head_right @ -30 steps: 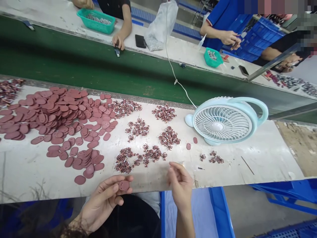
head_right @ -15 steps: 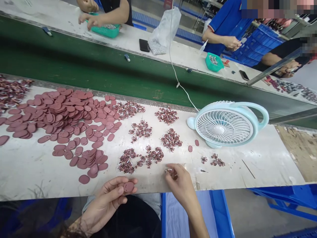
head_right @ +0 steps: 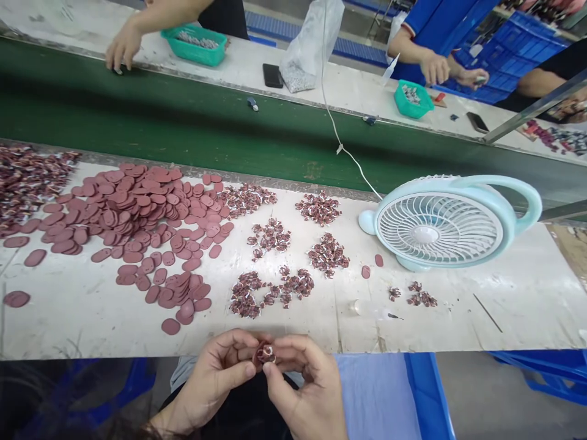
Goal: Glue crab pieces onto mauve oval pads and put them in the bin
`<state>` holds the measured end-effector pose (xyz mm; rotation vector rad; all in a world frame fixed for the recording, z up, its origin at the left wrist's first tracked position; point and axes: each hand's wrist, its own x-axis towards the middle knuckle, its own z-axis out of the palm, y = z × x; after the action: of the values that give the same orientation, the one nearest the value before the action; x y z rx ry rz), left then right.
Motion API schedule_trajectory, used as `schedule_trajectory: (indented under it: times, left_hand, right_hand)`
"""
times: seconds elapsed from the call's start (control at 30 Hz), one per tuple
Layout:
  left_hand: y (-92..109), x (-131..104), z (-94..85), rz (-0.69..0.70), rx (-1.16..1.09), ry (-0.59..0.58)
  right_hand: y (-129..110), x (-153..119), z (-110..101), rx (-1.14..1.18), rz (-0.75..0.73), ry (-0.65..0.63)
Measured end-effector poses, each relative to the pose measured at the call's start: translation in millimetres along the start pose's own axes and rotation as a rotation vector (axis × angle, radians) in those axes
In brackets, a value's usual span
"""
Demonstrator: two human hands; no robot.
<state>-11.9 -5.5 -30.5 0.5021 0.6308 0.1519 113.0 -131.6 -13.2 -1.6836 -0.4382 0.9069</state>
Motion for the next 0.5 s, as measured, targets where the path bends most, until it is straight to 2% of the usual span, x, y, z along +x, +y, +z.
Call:
schedule_trajectory:
  times: [0.17,0.27,0.4,0.5]
  left_hand:
    - [-4,1,-3.6,0.005,0.024,0.011]
    - [-5,2,-3.7,0.006,0.060,0.042]
    - [-7,1,-4.1,0.031,0.126,0.109]
    - [-9,-1,-4.2,0.048,0.117,0.147]
  right_hand:
    - [-9,4,-2,-0.167,-0.091,-0.028]
    - [-15,7,0,-0.136,0.003,-0.060]
    - [-16,9,1,0.020,0.188,-0.108]
    - [-15,9,0,0.077,0.230,-0.102]
